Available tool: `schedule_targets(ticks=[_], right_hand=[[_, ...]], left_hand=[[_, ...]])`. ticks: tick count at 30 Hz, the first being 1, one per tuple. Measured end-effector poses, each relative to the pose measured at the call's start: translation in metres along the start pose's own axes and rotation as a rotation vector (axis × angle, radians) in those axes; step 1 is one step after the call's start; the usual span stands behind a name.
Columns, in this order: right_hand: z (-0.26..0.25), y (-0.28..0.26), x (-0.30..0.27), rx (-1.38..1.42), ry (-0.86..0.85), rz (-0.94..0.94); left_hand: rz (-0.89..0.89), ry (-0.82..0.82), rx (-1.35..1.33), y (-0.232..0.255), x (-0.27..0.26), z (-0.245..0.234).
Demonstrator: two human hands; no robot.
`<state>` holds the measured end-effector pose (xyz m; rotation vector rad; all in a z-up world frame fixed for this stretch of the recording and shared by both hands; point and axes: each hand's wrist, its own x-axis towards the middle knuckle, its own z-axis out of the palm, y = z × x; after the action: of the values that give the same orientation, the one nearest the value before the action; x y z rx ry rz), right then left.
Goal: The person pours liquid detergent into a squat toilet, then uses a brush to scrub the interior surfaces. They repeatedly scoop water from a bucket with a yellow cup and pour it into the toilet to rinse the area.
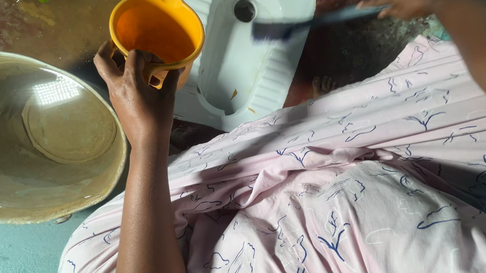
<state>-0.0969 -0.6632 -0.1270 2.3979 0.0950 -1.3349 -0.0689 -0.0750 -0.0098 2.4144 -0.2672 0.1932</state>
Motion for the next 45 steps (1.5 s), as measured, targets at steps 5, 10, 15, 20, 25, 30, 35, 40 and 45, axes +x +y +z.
schedule_targets(ticks=[5, 10, 15, 20, 25, 30, 35, 40, 45], right_hand=[[0.020, -0.027, 0.019, -0.129, 0.307, -0.451], [0.006, 0.034, -0.001, -0.015, 0.024, 0.101], [-0.008, 0.011, -0.007, 0.064, 0.117, 0.117], [-0.007, -0.062, 0.020, 0.052, 0.155, 0.019], [0.006, -0.085, 0.052, 0.139, 0.318, -0.025], [0.021, -0.181, 0.062, 0.250, 0.162, -0.120], [0.035, -0.273, 0.032, 0.368, -0.019, -0.380], [0.037, -0.266, 0.033, 0.517, 0.031, -0.412], [0.043, -0.253, 0.060, 0.702, -0.026, -0.237]], left_hand=[[-0.072, -0.045, -0.008, 0.003, 0.004, 0.003], [-0.040, -0.024, -0.021, 0.003, 0.002, 0.001], [-0.098, -0.061, -0.057, 0.007, 0.005, 0.001], [-0.101, -0.060, -0.075, 0.011, 0.009, 0.002], [-0.085, -0.041, -0.095, 0.008, 0.005, 0.003], [-0.062, -0.019, -0.066, 0.005, 0.002, 0.003], [-0.120, -0.052, -0.089, 0.004, 0.003, 0.000], [-0.120, -0.041, -0.063, 0.006, 0.004, -0.002], [-0.078, -0.008, -0.080, 0.004, 0.001, -0.004]])
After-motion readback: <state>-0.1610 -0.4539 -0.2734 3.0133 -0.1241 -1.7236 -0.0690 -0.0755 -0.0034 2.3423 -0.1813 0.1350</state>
